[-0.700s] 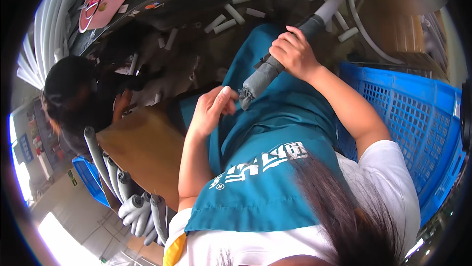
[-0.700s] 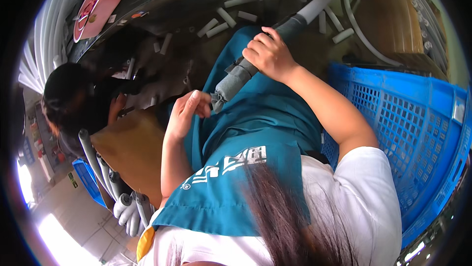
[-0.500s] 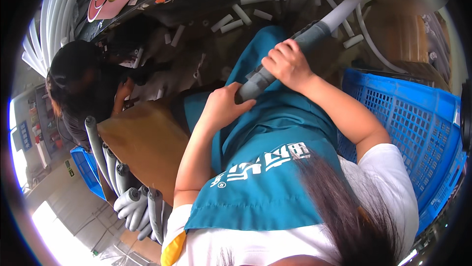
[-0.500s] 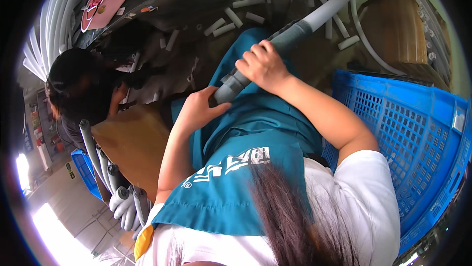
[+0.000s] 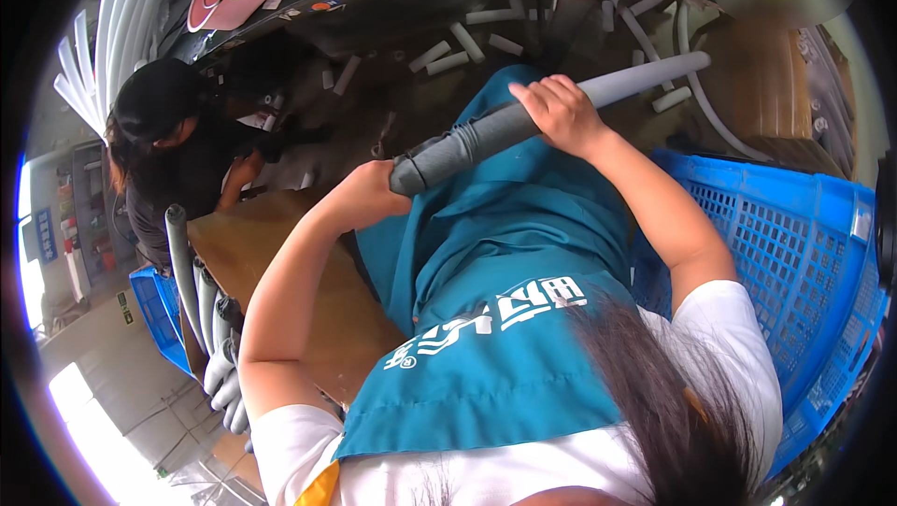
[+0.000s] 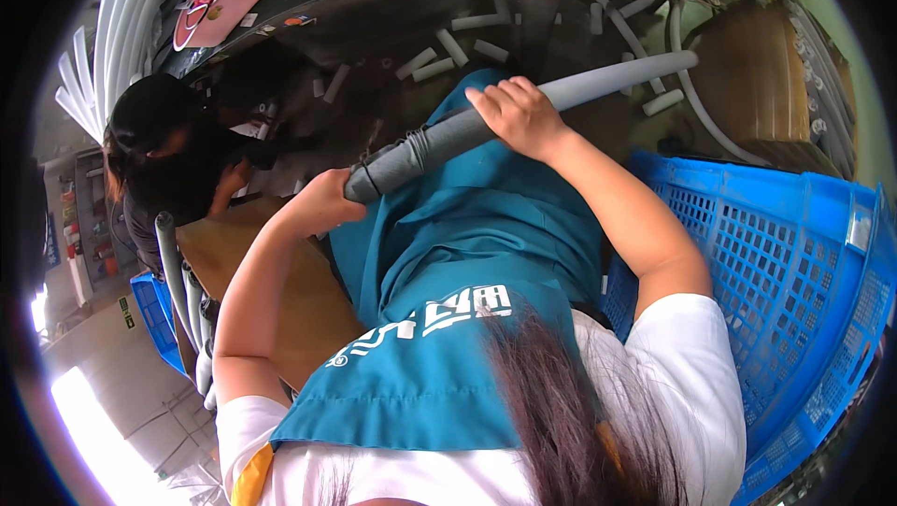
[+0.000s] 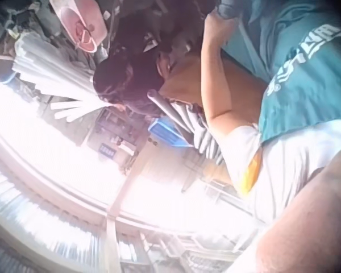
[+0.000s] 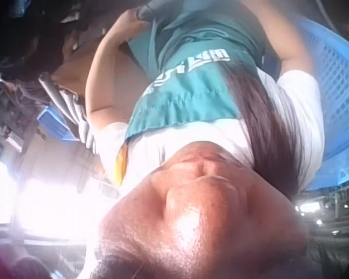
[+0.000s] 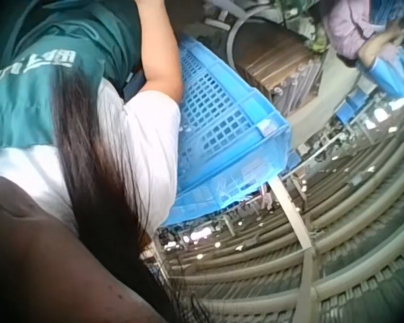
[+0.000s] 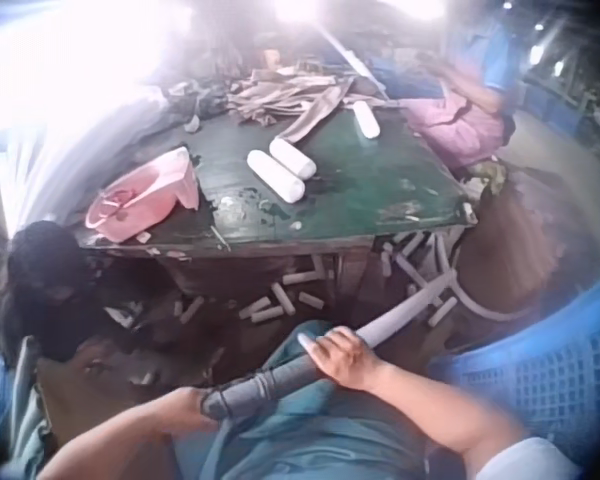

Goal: The person repeatedly inserts white foam cylinders into gray fabric sleeves, ties off the ends with string, and trims excess string with scissors. The finished units are placed into a blue crate. The person also handles loose strings and small cut pieces on the workbench.

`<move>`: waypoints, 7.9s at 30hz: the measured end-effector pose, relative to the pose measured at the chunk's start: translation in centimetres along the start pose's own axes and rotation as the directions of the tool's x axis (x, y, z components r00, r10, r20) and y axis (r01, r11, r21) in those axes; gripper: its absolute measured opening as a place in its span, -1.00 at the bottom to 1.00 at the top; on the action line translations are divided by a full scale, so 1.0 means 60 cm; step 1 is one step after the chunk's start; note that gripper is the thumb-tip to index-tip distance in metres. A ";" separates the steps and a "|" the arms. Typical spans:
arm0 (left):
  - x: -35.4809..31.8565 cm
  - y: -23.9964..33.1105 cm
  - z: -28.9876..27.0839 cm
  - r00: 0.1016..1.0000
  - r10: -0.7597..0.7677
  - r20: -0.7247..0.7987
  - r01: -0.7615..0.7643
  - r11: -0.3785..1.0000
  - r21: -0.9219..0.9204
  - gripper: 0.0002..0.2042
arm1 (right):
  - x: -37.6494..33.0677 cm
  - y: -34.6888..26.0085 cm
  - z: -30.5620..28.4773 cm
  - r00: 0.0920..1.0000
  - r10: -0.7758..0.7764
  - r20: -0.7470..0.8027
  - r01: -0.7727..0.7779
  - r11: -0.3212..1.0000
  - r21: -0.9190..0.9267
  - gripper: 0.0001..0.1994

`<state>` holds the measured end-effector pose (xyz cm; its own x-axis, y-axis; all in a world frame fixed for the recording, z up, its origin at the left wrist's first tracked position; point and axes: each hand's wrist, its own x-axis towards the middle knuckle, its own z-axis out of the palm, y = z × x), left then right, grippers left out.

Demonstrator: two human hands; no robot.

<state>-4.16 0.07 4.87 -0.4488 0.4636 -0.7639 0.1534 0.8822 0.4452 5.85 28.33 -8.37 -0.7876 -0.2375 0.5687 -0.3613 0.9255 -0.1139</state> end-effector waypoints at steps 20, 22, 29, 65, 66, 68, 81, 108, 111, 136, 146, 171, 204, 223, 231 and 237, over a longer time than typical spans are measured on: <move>-0.184 -0.010 0.067 0.985 -0.166 -0.051 0.166 0.986 0.010 -0.59 | 0.055 -0.156 0.000 0.978 -0.165 -0.127 0.194 0.944 0.267 -0.81; -0.182 -0.016 0.071 0.986 -0.117 -0.116 0.121 0.992 0.022 -0.54 | 0.072 -0.158 -0.009 0.974 -0.162 -0.158 0.202 0.939 0.280 -0.80; -0.199 -0.014 0.101 0.980 -0.102 -0.170 0.071 0.982 -0.175 -0.41 | 0.099 -0.225 -0.040 0.970 -0.168 -0.173 0.218 0.919 0.329 -0.79; -0.253 -0.011 0.038 0.998 -0.026 -0.051 0.026 1.000 0.004 -0.64 | 0.046 0.021 -0.068 0.951 -0.251 -0.179 0.260 0.965 0.034 -0.90; -0.248 -0.009 0.033 0.997 -0.072 -0.039 0.073 0.997 0.021 -0.63 | 0.047 0.013 -0.060 0.966 -0.215 -0.144 0.222 0.974 0.037 -0.90; -0.232 -0.029 0.036 0.995 -0.003 -0.098 0.005 1.000 0.023 -0.62 | 0.064 -0.023 -0.051 0.982 -0.109 -0.155 0.113 0.993 0.017 -0.90; -0.327 -0.037 0.051 0.999 -0.049 0.021 0.051 0.996 -0.071 -0.65 | 0.026 0.110 -0.077 0.956 -0.255 -0.146 0.264 0.963 0.045 -0.83; -0.230 -0.027 0.078 0.952 -0.039 0.303 0.244 0.693 -0.678 -0.50 | 0.150 -0.173 -0.078 0.904 -0.387 -0.181 0.421 0.878 0.228 -0.74; -0.201 0.000 0.080 0.948 -0.091 0.304 0.293 0.617 -0.730 -0.63 | 0.160 -0.223 -0.081 0.912 -0.324 -0.252 0.395 0.861 0.322 -0.82; -0.170 -0.058 0.044 0.958 0.156 0.242 0.192 0.281 -0.940 -0.50 | 0.253 -0.218 -0.054 0.851 -0.491 -0.187 0.525 0.777 0.349 -0.69; -0.217 -0.142 -0.018 0.951 -0.245 -0.191 -0.218 -0.091 -0.972 -0.45 | 0.575 -0.092 0.018 0.917 -0.275 -0.290 0.363 0.876 0.317 -0.90; -0.220 -0.126 -0.047 0.909 -0.175 -0.379 -0.379 0.033 -0.925 -0.42 | 0.291 -0.143 -0.058 0.662 -0.250 0.706 -0.735 -0.036 0.677 -0.52; -0.181 -0.012 -0.003 0.957 -0.056 -0.284 -0.226 0.469 -0.854 -0.53 | 0.240 -0.160 -0.118 0.685 -0.292 0.667 -0.526 0.436 0.730 -0.57; -0.139 -0.041 -0.013 0.995 0.006 -0.101 -0.097 0.361 -0.927 -0.50 | 0.220 -0.135 -0.075 0.615 -0.333 0.714 -0.654 0.290 0.699 -0.60; -0.154 -0.055 -0.012 0.978 0.151 -0.146 -0.177 0.221 -0.959 -0.42 | 0.271 -0.085 -0.097 0.242 -0.556 0.795 -0.795 0.356 0.491 -0.50; -0.170 -0.068 -0.012 0.972 0.163 -0.169 -0.186 0.095 -0.978 -0.40 | 0.322 0.017 -0.082 0.666 -0.132 0.734 -0.610 0.470 0.638 -0.66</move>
<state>-0.80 -8.31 11.19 -0.5602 0.5808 -0.5907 -0.7628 -0.0837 0.6412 -7.29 26.13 6.51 -0.8434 -0.4969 -0.2045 -0.0079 0.3921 -0.9199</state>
